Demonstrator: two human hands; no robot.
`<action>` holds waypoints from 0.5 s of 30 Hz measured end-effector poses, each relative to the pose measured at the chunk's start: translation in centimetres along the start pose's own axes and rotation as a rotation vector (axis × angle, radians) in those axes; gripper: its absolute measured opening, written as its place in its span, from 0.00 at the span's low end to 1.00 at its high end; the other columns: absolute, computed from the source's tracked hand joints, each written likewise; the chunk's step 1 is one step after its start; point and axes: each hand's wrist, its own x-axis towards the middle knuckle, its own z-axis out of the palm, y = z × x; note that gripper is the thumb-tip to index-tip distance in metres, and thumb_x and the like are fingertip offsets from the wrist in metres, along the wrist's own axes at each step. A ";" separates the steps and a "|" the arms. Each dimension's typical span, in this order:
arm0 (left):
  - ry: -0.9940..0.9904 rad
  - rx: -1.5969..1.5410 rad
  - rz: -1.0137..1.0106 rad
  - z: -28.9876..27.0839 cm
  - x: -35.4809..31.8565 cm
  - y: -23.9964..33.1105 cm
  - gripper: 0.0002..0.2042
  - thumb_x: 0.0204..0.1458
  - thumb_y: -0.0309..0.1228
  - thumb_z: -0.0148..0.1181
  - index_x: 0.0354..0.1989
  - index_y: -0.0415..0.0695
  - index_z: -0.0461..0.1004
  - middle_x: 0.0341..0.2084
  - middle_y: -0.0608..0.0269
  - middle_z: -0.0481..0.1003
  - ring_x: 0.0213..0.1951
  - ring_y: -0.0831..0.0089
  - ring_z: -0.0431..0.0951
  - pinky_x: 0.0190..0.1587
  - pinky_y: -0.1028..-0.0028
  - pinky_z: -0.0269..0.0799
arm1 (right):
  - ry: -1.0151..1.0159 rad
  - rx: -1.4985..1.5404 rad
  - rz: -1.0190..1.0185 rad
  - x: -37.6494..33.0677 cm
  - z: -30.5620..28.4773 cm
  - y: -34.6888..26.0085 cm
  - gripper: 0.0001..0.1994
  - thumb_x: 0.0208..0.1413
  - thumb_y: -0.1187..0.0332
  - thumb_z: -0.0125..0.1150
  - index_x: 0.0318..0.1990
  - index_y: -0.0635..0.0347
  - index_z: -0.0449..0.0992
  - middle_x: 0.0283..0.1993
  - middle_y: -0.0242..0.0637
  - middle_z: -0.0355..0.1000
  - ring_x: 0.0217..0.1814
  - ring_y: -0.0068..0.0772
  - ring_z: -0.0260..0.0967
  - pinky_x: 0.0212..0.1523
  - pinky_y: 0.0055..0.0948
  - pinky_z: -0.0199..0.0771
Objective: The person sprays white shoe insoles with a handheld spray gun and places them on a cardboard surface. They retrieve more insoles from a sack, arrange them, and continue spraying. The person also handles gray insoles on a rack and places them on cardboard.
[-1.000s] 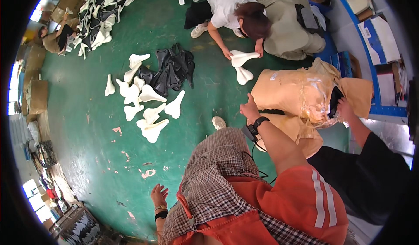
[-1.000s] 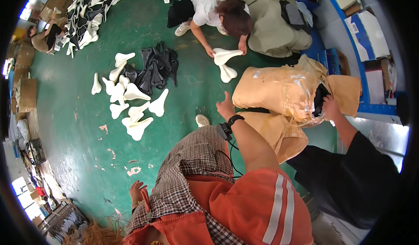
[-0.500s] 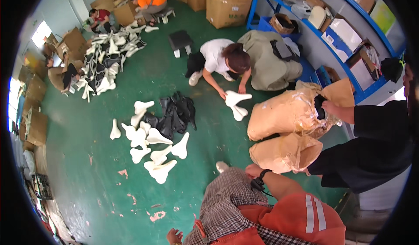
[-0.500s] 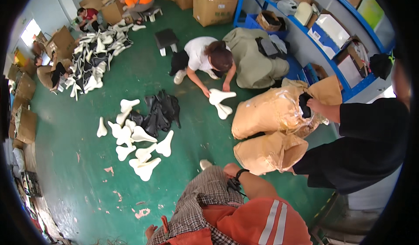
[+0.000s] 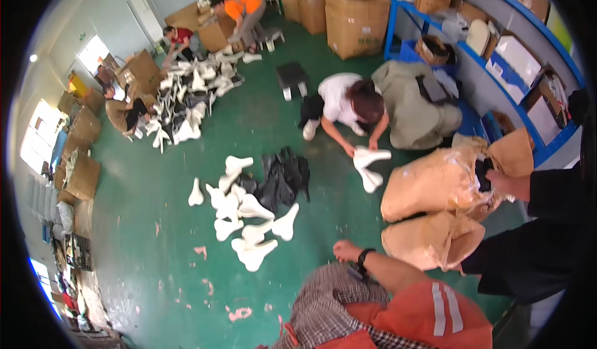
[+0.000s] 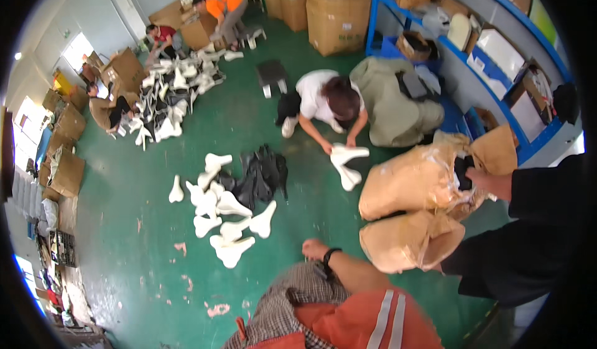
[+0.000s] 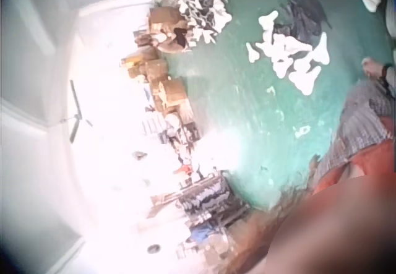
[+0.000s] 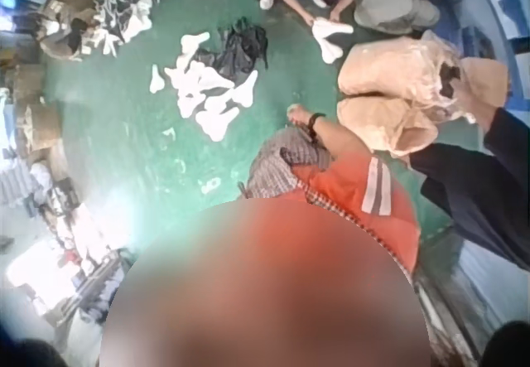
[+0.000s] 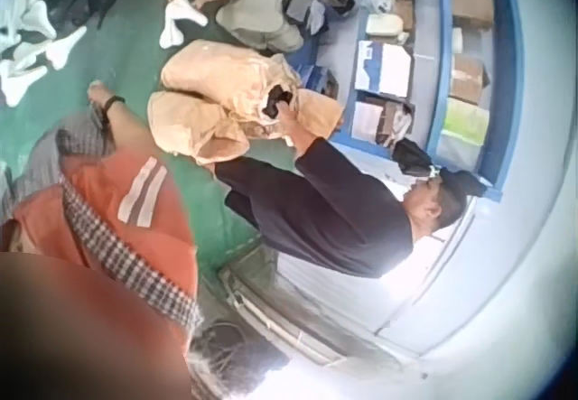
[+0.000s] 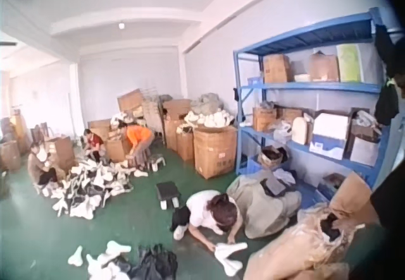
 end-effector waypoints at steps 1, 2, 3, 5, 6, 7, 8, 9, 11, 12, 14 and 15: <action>-0.013 -0.152 -0.084 -0.8 -2.0 -0.5 0.27 0.47 0.42 0.63 0.55 0.45 0.67 0.52 0.49 0.69 0.55 0.56 0.67 0.58 0.62 0.62 | -0.031 -0.044 0.012 0.2 -0.3 2.0 0.15 0.49 0.67 0.54 0.43 0.64 0.72 0.25 0.35 0.71 0.20 0.24 0.67 0.19 0.25 0.66; -0.012 -0.344 -0.253 -1.0 -0.6 0.6 0.25 0.48 0.41 0.61 0.54 0.44 0.67 0.49 0.50 0.70 0.51 0.56 0.69 0.54 0.62 0.63 | -0.009 -0.028 0.036 -0.5 -0.8 2.7 0.17 0.49 0.67 0.54 0.46 0.64 0.70 0.25 0.35 0.71 0.20 0.24 0.68 0.19 0.25 0.66; 0.005 -0.580 -0.411 -0.9 0.8 1.9 0.24 0.49 0.41 0.59 0.53 0.43 0.67 0.47 0.51 0.70 0.48 0.57 0.70 0.49 0.62 0.64 | 0.028 -0.022 0.042 -1.7 -1.9 1.6 0.19 0.49 0.67 0.55 0.49 0.64 0.69 0.26 0.36 0.71 0.20 0.24 0.68 0.19 0.25 0.66; 0.068 -1.035 -0.665 -1.9 4.9 5.3 0.21 0.51 0.41 0.54 0.51 0.42 0.67 0.42 0.52 0.71 0.40 0.57 0.72 0.41 0.62 0.66 | 0.119 0.019 0.035 -3.4 -5.3 0.1 0.25 0.49 0.67 0.55 0.56 0.64 0.63 0.28 0.37 0.72 0.22 0.27 0.69 0.22 0.29 0.68; 0.095 -1.179 -0.725 -3.8 6.6 8.5 0.20 0.52 0.41 0.52 0.50 0.41 0.67 0.40 0.53 0.72 0.36 0.57 0.73 0.37 0.63 0.67 | 0.200 0.024 0.000 -3.8 -7.3 -0.1 0.26 0.49 0.68 0.56 0.57 0.64 0.61 0.28 0.37 0.72 0.23 0.27 0.69 0.22 0.29 0.68; 0.125 -1.275 -0.761 -5.9 7.3 10.9 0.19 0.53 0.41 0.50 0.49 0.40 0.67 0.38 0.54 0.72 0.33 0.57 0.75 0.33 0.63 0.68 | 0.262 0.047 -0.030 -4.1 -8.5 -0.3 0.27 0.49 0.69 0.56 0.58 0.63 0.60 0.28 0.37 0.72 0.24 0.27 0.70 0.23 0.29 0.69; 0.161 -1.334 -0.786 -7.7 7.4 12.6 0.19 0.55 0.41 0.48 0.47 0.39 0.67 0.35 0.55 0.73 0.29 0.57 0.76 0.29 0.63 0.69 | 0.316 0.074 -0.062 -4.1 -9.3 -0.7 0.28 0.49 0.69 0.56 0.60 0.62 0.58 0.28 0.36 0.72 0.25 0.28 0.70 0.24 0.29 0.69; 0.187 -1.375 -0.793 -9.0 7.2 13.8 0.18 0.56 0.40 0.45 0.46 0.38 0.67 0.33 0.56 0.73 0.25 0.57 0.77 0.24 0.63 0.70 | 0.409 -0.079 -0.178 -4.7 -10.0 -2.0 0.29 0.49 0.69 0.56 0.60 0.62 0.57 0.29 0.39 0.72 0.27 0.33 0.71 0.28 0.33 0.70; 0.211 -1.352 -0.767 -9.9 7.3 14.5 0.20 0.56 0.42 0.42 0.49 0.39 0.65 0.34 0.55 0.73 0.25 0.56 0.77 0.23 0.63 0.70 | 0.501 -0.249 -0.399 -7.6 -10.3 -7.4 0.31 0.49 0.69 0.57 0.62 0.60 0.54 0.31 0.43 0.72 0.31 0.41 0.71 0.34 0.37 0.71; 0.226 -1.342 -0.743 -10.3 7.8 14.4 0.21 0.57 0.43 0.41 0.50 0.40 0.64 0.35 0.55 0.73 0.25 0.56 0.77 0.23 0.64 0.69 | 0.509 -0.263 -0.503 -9.9 -9.9 -10.8 0.32 0.49 0.68 0.57 0.62 0.59 0.53 0.34 0.44 0.72 0.34 0.42 0.71 0.35 0.38 0.71; 0.183 -1.359 -0.787 -11.4 7.3 13.5 0.20 0.57 0.45 0.41 0.49 0.42 0.65 0.36 0.55 0.73 0.26 0.55 0.77 0.24 0.62 0.70 | 0.455 -0.320 -0.723 -13.4 -8.6 -16.2 0.32 0.49 0.69 0.57 0.63 0.57 0.53 0.37 0.42 0.72 0.35 0.41 0.71 0.36 0.38 0.71; 0.167 -1.336 -0.823 -11.8 7.2 13.2 0.20 0.57 0.45 0.42 0.48 0.43 0.67 0.36 0.56 0.74 0.28 0.56 0.78 0.26 0.61 0.70 | 0.405 -0.316 -0.907 -15.1 -7.3 -19.0 0.32 0.49 0.69 0.58 0.63 0.56 0.53 0.35 0.41 0.71 0.34 0.38 0.71 0.37 0.34 0.71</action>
